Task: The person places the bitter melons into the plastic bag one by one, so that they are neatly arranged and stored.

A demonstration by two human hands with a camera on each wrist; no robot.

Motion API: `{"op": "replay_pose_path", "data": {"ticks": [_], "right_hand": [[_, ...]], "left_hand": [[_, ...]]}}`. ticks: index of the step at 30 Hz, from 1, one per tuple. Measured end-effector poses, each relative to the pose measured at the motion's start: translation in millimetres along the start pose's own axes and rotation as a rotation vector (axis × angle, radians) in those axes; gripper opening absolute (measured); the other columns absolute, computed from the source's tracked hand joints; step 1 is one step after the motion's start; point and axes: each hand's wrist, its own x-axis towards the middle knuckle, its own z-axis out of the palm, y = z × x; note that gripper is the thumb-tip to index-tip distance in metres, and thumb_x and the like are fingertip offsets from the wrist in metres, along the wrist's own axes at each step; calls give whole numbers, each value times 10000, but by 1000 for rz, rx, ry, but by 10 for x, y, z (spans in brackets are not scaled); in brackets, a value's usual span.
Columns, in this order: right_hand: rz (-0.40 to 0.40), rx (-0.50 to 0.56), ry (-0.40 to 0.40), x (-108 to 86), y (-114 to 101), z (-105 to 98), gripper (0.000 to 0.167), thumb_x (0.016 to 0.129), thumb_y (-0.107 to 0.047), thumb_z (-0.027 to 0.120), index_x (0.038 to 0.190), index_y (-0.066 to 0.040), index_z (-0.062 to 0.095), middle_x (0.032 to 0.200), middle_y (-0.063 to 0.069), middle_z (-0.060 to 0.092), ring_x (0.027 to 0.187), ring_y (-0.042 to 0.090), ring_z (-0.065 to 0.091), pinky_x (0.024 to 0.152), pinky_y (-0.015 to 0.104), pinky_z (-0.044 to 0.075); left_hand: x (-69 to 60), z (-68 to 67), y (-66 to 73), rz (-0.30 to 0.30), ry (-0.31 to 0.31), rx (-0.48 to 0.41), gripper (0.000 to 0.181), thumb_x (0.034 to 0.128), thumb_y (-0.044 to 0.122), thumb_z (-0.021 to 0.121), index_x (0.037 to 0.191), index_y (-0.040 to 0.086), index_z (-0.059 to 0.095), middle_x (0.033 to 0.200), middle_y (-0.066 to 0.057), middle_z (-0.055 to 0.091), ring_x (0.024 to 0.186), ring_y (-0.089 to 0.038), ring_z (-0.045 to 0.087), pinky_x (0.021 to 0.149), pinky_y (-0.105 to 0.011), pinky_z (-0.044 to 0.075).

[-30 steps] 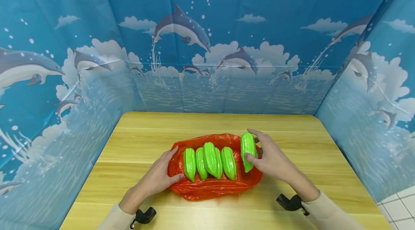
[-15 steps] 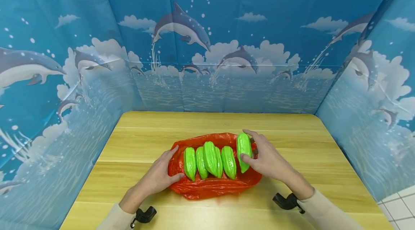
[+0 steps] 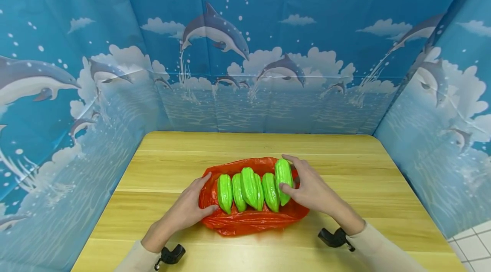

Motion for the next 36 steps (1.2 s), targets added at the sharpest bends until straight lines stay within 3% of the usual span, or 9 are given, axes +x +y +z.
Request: {"op": "replay_pose_path", "data": {"ticks": [13,20,25,31,36], "right_hand": [[-10,-3,-24,51,-13,97,868,1081,-354,821,1809,-144,398,1650,236,578,912,158,617,752,350,550],[-6,2,-35,81,-41,136,869,1079,-358,820,1812,-158,398,1563,210,605,914,184,615,747,354,544],[-13,-2,-38,101,-38,168,866,1082,-369,816,1810,-149,402,1647,218,587,1007,199,670,800,364,575],[-12,14,-47,127,-55,202,862,1082,-345,821,1811,-152,404,1614,204,598,899,153,635,751,340,574],[-30,1,-50,146,-38,235,861,1087,-360,809,1813,-153,396,1713,201,556,1026,192,691,831,375,613]], "left_hand": [[-17,-10,14,-5,-3,-8,1037,975,347,965,1814,92,412,1801,-234,512,1638,-516,535,1327,-738,472],[-9,-2,-2,-2,-1,-8,1036,977,354,962,1814,92,411,1796,-234,517,1630,-511,545,1322,-732,482],[-4,1,-11,2,1,-8,1035,978,347,963,1814,89,410,1795,-233,519,1630,-509,547,1322,-729,484],[-1,-2,-12,5,-1,-7,1036,981,342,960,1817,90,404,1800,-237,511,1631,-512,544,1324,-729,480],[-1,0,-13,4,-3,-6,1038,982,351,959,1819,93,402,1800,-237,511,1630,-513,545,1321,-731,482]]}}
